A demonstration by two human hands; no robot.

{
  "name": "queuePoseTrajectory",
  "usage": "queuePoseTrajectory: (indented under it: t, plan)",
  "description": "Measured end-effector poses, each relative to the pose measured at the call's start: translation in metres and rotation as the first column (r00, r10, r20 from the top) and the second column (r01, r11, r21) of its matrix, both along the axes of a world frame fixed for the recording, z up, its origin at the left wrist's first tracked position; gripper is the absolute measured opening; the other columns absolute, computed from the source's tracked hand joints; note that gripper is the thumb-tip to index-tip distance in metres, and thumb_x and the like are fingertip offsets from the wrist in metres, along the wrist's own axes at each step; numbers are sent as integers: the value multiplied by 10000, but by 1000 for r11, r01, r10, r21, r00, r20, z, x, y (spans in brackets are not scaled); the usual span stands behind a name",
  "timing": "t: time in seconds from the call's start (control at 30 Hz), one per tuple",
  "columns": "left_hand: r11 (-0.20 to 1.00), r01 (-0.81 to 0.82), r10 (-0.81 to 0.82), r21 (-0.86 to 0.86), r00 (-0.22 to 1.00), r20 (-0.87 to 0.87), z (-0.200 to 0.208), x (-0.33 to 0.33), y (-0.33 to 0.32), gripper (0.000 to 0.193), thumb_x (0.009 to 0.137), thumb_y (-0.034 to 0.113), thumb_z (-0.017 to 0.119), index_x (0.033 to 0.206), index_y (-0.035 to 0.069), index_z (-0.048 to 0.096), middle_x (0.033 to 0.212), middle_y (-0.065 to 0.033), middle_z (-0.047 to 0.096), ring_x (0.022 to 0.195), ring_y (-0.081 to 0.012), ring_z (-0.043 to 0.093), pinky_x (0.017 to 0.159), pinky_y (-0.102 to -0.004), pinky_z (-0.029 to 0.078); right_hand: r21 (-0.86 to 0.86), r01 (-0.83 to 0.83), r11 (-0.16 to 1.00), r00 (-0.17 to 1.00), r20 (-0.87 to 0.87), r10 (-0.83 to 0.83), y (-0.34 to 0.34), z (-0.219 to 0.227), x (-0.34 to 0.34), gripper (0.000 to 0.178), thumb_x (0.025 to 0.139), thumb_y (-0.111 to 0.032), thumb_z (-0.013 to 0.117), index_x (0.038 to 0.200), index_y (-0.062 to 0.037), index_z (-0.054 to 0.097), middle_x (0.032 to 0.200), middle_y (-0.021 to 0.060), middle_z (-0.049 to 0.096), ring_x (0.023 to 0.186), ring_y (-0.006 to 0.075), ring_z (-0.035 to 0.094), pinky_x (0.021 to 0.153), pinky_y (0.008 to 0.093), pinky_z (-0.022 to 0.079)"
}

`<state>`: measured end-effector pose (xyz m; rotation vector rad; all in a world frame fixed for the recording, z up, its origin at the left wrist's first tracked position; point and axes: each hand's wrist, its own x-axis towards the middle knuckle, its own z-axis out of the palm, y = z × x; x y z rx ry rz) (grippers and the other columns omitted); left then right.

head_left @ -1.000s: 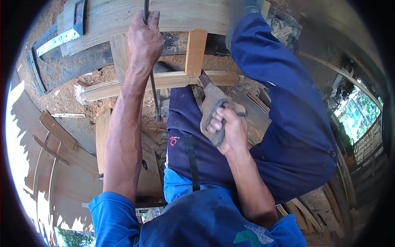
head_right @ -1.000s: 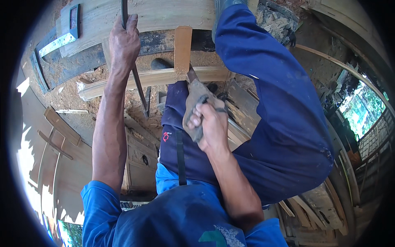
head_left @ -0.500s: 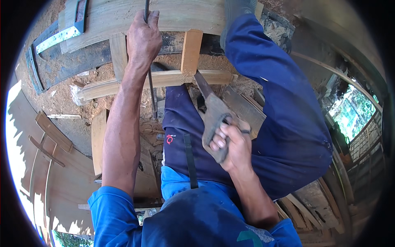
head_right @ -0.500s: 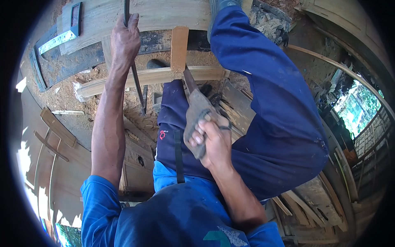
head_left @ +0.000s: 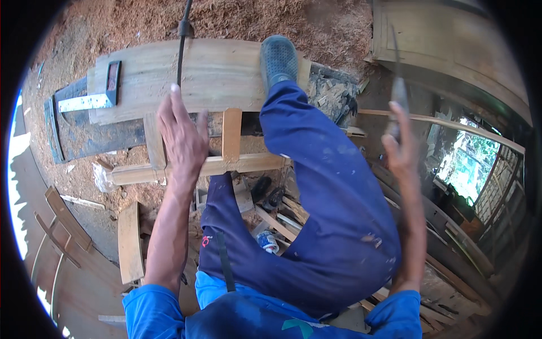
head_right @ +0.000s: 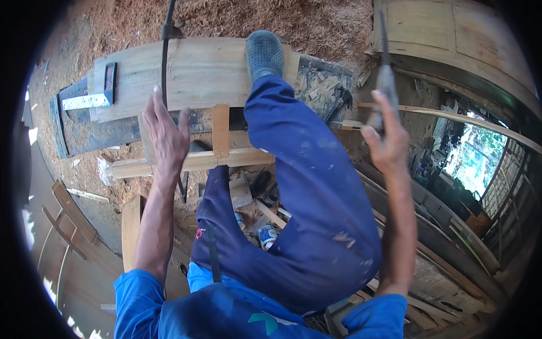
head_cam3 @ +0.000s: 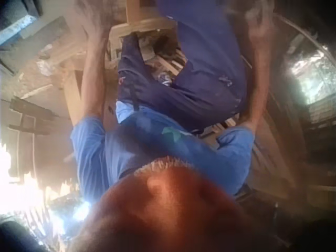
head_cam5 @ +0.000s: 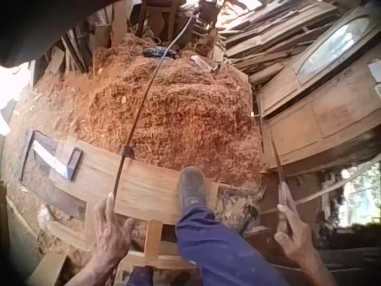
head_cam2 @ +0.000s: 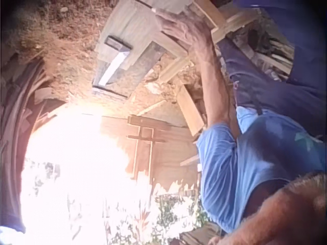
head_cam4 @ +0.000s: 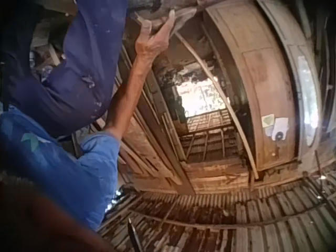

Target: The person assembles a wooden frame by joining wooden pieces together, using a hammer and a saw to fit and secure the joints.

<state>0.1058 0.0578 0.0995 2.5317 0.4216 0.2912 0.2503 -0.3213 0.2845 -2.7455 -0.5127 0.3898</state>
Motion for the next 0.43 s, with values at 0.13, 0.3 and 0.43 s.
queuePoseTrajectory:
  t: [0.13, 0.3, 0.43]
  plan:
    - [923, 82, -230, -377, 901, -367, -18, -41, -54, 437, 968, 169, 624, 1282, -115, 513, 1251, -301, 527, 1189, -405, 556, 991, -488, 499, -162, 5, 987, 996, 91, 10, -25, -158, -35, 695, 919, -322, 609, 1540, -113, 378, 1210, 167, 645, 996, 345, 637, 873, 444, 489]
    - [939, -63, -194, -339, 716, -670, -110, -82, -70, 495, 915, 346, 696, 1155, -72, 583, 1184, -313, 614, 1122, -502, 583, 954, -510, 502, -319, -17, 948, 1000, -25, 10, -50, -282, -62, 842, 880, -353, 670, 1587, -124, 273, 1085, 139, 628, 1047, 327, 590, 968, 477, 400]
    - [860, -158, -405, -485, 368, -837, -122, -57, -55, 762, 860, 576, 707, 1246, -65, 561, 1382, -329, 539, 1261, -495, 543, 1031, -475, 481, -141, 4, 990, 997, 75, 7, -63, -296, -70, 884, 885, -428, 681, 1608, -183, 236, 1223, 126, 603, 1174, 280, 546, 1022, 453, 366]
